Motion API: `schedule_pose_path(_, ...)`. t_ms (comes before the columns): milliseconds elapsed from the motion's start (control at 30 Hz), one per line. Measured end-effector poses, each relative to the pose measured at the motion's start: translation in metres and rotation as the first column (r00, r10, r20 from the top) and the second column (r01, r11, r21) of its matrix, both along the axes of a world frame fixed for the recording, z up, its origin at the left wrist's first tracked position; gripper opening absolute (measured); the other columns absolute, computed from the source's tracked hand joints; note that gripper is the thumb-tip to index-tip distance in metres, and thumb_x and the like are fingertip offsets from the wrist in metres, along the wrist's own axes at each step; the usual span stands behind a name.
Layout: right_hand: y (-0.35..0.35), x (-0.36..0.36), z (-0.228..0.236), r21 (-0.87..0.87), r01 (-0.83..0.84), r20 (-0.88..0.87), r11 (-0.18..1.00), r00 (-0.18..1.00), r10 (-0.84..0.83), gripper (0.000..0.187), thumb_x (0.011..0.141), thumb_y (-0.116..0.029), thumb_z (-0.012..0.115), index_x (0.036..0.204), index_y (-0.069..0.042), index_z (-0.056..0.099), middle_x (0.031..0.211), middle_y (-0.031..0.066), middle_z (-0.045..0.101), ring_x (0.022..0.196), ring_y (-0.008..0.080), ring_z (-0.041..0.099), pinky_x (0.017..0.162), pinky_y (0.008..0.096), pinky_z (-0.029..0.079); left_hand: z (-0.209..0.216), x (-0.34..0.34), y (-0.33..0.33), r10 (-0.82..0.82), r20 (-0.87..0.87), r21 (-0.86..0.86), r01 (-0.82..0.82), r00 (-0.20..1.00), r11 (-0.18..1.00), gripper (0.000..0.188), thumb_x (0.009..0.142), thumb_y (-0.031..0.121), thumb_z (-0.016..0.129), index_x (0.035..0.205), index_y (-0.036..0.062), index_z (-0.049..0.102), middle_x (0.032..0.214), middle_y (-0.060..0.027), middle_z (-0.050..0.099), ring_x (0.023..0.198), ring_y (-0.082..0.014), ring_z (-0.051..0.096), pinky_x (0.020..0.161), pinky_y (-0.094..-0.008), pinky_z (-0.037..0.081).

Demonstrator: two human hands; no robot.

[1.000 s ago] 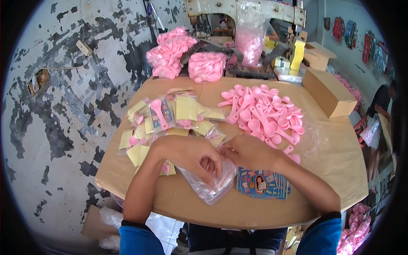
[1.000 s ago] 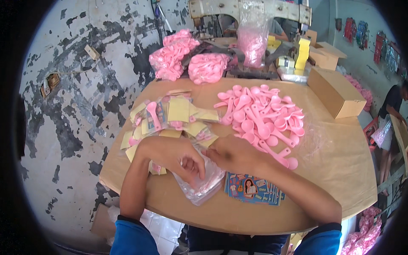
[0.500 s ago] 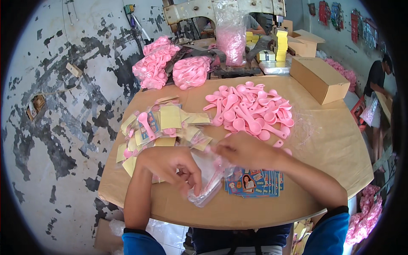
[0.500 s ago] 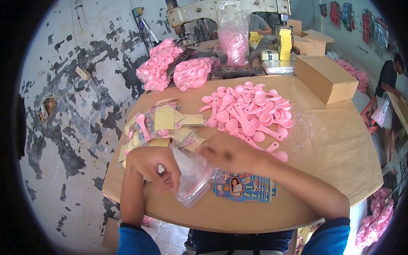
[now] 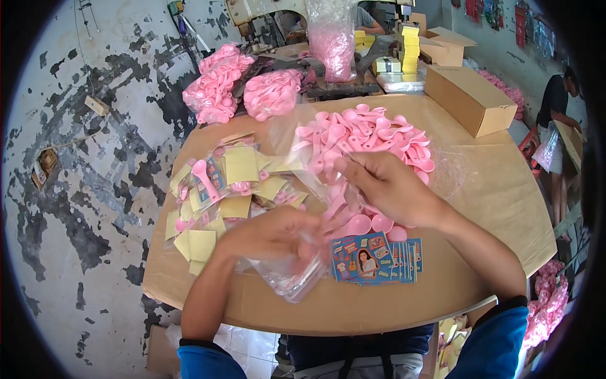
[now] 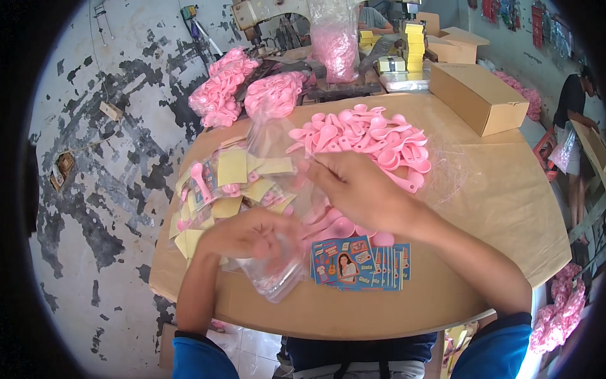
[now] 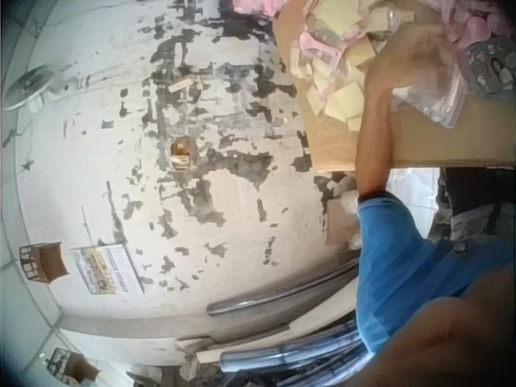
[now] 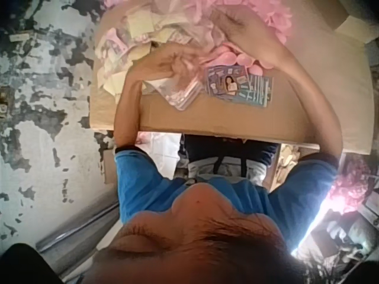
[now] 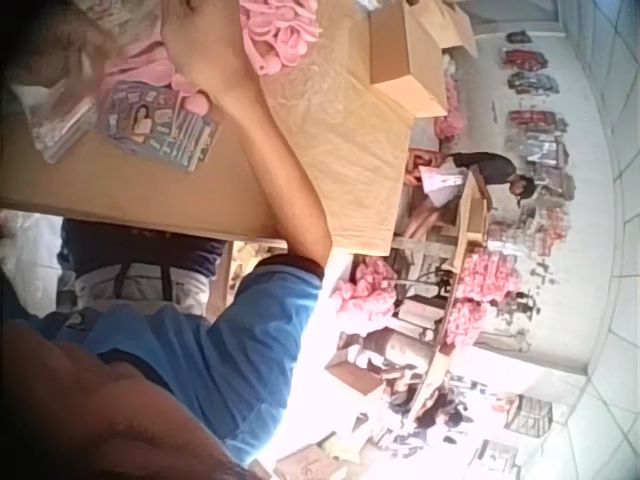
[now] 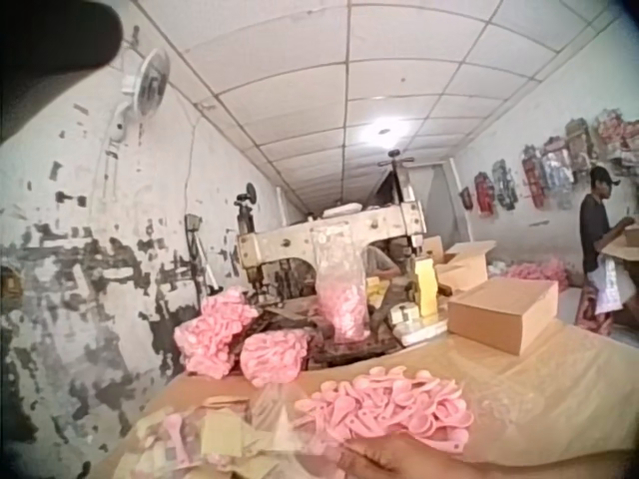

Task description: Packaging pink plastic spoons and product labels into small clear plastic bags.

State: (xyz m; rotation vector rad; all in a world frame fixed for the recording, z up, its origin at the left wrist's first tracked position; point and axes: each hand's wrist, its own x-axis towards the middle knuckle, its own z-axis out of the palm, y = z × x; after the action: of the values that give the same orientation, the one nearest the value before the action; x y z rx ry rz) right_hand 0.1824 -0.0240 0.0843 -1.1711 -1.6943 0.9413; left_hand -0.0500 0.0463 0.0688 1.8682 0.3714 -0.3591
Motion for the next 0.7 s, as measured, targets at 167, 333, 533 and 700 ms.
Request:
schedule_pose_path(167,-0.033,0.010,-0.014,-0.027,-0.069,0.283,0.997,0.956,0.074,0.031,0.098,-0.029,0.055,0.102,0.000,0.063,0.076,0.0124,0.061,0.067,0.0205,0.060,0.063,0.0359,0.049,-0.012,0.040,-0.037,0.722,0.471,-0.398,-0.608,0.507,0.687,0.044,0.104,0.033,0.041,0.129,-0.0006,0.050,0.109,-0.0124,0.064,0.089,-0.0196,0.067,0.072,-0.0312,0.055)
schedule_pose_path(333,-0.042,0.033,-0.039,0.136,-0.212,0.736,0.968,0.676,0.045,0.034,0.088,-0.033,0.066,0.102,-0.002,0.064,0.097,0.0168,0.061,0.100,0.0320,0.058,0.079,0.0450,0.047,-0.011,0.041,-0.025,0.811,0.449,-0.628,-0.513,0.376,0.585,0.037,0.103,0.026,0.044,0.128,-0.0007,0.050,0.122,-0.0174,0.061,0.104,-0.0262,0.065,0.088,-0.0376,0.055)
schedule_pose_path(533,-0.029,0.044,-0.031,-0.025,-0.210,0.617,0.977,0.766,0.180,0.034,0.084,-0.030,0.070,0.101,-0.001,0.066,0.093,0.0165,0.063,0.098,0.0352,0.059,0.082,0.0460,0.046,-0.018,0.044,-0.022,0.838,0.458,-0.532,-0.664,0.297,0.526,0.034,0.096,0.009,0.058,0.126,-0.0041,0.050,0.118,-0.0178,0.061,0.104,-0.0271,0.065,0.089,-0.0382,0.056)
schedule_pose_path(700,-0.023,0.044,-0.023,0.020,-0.212,0.614,0.977,0.774,0.155,0.034,0.088,-0.028,0.066,0.107,0.000,0.065,0.083,0.0161,0.064,0.083,0.0310,0.064,0.076,0.0436,0.048,-0.026,0.031,-0.014,0.833,0.495,-0.482,-0.720,0.247,0.500,0.029,0.097,0.014,0.056,0.123,-0.0002,0.054,0.112,-0.0138,0.064,0.100,-0.0225,0.066,0.076,-0.0316,0.058)
